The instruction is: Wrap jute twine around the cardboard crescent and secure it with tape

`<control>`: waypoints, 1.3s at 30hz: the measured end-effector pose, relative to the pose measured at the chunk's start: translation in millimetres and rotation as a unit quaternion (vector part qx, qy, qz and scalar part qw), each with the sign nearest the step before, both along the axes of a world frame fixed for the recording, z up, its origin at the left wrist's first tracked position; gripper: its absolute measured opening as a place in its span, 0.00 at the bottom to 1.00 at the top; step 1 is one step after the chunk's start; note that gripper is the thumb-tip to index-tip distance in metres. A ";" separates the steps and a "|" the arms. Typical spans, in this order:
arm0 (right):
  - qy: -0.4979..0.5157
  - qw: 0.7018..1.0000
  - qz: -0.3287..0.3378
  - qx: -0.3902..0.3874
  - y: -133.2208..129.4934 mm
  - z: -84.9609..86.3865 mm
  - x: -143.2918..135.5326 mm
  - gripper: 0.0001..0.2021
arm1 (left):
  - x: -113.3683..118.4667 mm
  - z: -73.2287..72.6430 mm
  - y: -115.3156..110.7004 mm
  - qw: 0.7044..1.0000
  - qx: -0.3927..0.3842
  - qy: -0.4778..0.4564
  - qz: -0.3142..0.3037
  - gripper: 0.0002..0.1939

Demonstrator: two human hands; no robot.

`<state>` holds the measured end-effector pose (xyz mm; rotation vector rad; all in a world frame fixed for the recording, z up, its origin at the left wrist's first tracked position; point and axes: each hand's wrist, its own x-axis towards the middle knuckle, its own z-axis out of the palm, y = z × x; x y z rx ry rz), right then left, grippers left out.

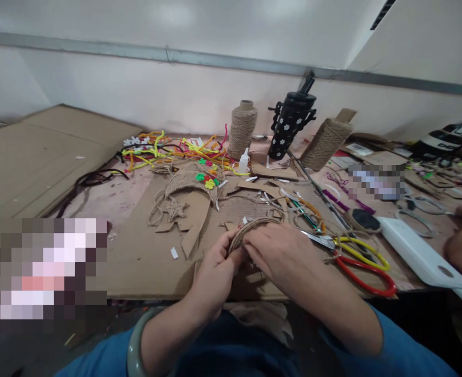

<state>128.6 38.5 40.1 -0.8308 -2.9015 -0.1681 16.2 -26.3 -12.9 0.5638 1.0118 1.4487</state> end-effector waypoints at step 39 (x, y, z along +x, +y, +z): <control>0.068 0.990 -0.086 -0.087 8.5 -10.3 3.5 0.07 | 0.0 -14.7 4.3 0.992 0.040 0.101 0.063 0.12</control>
